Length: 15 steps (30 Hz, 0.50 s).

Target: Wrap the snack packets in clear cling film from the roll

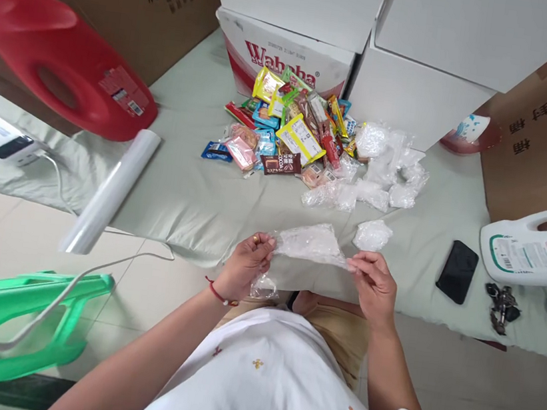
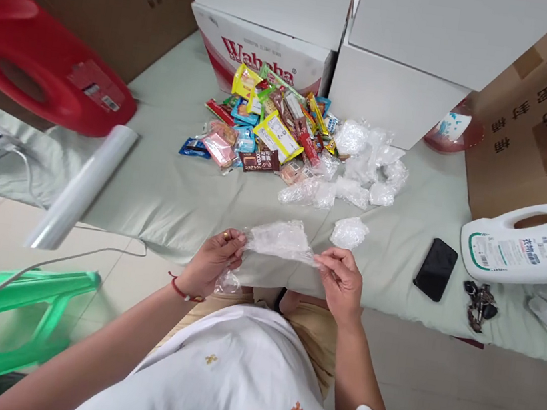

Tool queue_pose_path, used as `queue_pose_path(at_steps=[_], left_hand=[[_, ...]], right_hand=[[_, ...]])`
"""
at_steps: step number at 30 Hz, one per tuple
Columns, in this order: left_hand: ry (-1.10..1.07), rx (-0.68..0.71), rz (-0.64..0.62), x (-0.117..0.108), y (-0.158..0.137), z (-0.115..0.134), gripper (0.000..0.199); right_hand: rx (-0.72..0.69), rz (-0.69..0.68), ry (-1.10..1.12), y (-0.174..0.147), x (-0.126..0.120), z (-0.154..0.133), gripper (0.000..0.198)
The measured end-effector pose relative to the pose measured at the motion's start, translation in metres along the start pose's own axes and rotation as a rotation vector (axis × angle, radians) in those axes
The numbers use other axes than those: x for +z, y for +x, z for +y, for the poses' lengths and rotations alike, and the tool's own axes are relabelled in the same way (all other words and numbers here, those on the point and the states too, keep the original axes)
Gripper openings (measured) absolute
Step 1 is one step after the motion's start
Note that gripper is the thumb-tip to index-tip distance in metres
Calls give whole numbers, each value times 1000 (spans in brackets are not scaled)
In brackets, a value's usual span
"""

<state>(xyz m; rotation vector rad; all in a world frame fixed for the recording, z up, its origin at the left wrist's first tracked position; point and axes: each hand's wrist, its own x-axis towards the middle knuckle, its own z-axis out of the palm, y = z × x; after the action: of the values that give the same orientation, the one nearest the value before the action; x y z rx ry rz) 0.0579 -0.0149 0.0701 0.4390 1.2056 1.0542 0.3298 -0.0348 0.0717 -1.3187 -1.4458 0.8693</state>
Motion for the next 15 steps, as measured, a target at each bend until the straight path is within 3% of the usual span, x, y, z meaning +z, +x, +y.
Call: queue_pose_path(at_steps=[4,7,12,15], left_hand=[[-140,-70,-13,-10,8,7,53],[-196,-60,2,-14,10,15,53],[-101,16,-29,-3,4,17,57],[-45,35,-84,9,-2,15,57]], right_hand=[[-211,-213,-160,2,-11,-1,25],[-311,-223,-352,6,-17,2,32],[-152,-60,-238,13,-1,-18,25],[-147,-224,-217,25,24,-37,40]])
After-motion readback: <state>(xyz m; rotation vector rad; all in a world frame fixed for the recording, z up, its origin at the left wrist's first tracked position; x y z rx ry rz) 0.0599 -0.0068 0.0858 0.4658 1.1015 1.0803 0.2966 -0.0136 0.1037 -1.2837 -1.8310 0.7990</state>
